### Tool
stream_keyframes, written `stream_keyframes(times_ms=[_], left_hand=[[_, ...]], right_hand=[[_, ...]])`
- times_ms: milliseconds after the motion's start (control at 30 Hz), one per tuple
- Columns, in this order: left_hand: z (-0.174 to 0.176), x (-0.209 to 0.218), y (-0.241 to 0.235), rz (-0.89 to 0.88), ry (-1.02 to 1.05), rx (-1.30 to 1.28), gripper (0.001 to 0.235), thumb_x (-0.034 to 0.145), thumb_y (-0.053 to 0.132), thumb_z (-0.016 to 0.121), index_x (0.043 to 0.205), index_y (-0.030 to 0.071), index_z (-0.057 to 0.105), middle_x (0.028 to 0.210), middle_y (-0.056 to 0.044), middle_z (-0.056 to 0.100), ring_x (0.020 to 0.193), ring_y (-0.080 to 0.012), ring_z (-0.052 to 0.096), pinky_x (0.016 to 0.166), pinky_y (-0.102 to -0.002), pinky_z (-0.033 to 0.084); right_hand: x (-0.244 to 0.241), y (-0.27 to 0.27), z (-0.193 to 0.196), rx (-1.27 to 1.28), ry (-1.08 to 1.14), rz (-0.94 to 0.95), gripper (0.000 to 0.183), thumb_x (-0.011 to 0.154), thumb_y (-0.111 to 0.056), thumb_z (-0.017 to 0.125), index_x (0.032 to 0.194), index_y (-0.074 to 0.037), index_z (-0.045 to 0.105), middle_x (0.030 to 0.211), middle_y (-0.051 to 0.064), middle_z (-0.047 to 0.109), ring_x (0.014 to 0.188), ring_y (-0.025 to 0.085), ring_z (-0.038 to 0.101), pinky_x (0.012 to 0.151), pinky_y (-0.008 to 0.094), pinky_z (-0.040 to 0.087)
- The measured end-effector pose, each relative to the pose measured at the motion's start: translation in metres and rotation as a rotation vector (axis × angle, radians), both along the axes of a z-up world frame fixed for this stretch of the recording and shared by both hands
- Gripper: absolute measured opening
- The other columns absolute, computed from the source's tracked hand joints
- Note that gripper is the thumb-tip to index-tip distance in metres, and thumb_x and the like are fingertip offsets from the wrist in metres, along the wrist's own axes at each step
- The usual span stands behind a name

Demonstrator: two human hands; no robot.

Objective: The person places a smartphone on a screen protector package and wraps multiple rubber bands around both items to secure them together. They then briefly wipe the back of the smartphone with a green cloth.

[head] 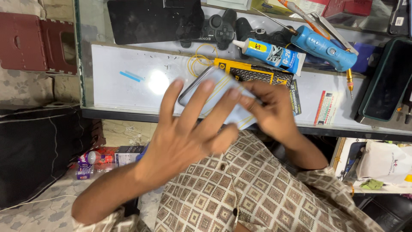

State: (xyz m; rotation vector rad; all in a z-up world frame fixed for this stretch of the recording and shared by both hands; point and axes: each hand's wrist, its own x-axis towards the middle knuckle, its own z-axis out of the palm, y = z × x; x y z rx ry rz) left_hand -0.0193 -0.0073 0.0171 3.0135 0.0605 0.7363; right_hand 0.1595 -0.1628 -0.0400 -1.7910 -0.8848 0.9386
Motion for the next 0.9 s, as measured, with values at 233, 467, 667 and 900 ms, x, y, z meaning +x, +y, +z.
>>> stream_keyframes(times_ms=[233, 467, 667, 900], left_hand=[[-0.003, -0.048, -0.007, -0.114, 0.09, -0.305, 0.023, 0.097, 0.036, 0.075, 0.1, 0.02, 0.059, 0.113, 0.002, 0.063, 0.106, -0.0195, 0.05, 0.094, -0.05, 0.034], [-0.021, -0.057, 0.015, -0.063, 0.233, -0.586, 0.017, 0.083, 0.026, 0.079, 0.078, 0.011, 0.071, 0.088, -0.002, 0.061, 0.094, -0.0242, 0.055, 0.09, -0.048, 0.039], [-0.008, -0.052, 0.003, -0.008, -0.223, -0.917, 0.012, 0.08, 0.01, 0.057, 0.072, 0.002, 0.058, 0.092, -0.017, 0.06, 0.106, -0.0356, 0.054, 0.095, -0.054, 0.043], [-0.032, -0.039, -0.029, -0.358, -0.636, -1.701, 0.014, 0.094, 0.0, 0.054, 0.09, -0.002, 0.068, 0.072, -0.005, 0.059, 0.075, -0.019, 0.061, 0.087, -0.047, 0.055]], right_hand=[[0.002, -0.012, -0.006, 0.294, 0.449, -0.153, 0.033, 0.101, -0.014, 0.072, 0.12, 0.013, 0.068, 0.106, 0.015, 0.075, 0.091, 0.015, 0.069, 0.082, 0.025, 0.053], [-0.004, -0.013, -0.006, 0.354, 0.426, -0.176, 0.032, 0.103, -0.016, 0.072, 0.118, 0.011, 0.067, 0.105, 0.012, 0.075, 0.091, 0.013, 0.069, 0.083, 0.024, 0.054], [0.005, 0.012, -0.023, 0.43, 0.637, -0.297, 0.023, 0.105, -0.007, 0.073, 0.117, 0.012, 0.071, 0.083, 0.001, 0.065, 0.075, 0.002, 0.05, 0.072, 0.017, 0.04], [-0.001, 0.033, -0.03, 0.476, 0.893, -0.288, 0.032, 0.095, -0.008, 0.072, 0.122, 0.008, 0.066, 0.109, 0.006, 0.073, 0.092, 0.008, 0.063, 0.089, 0.021, 0.048]])
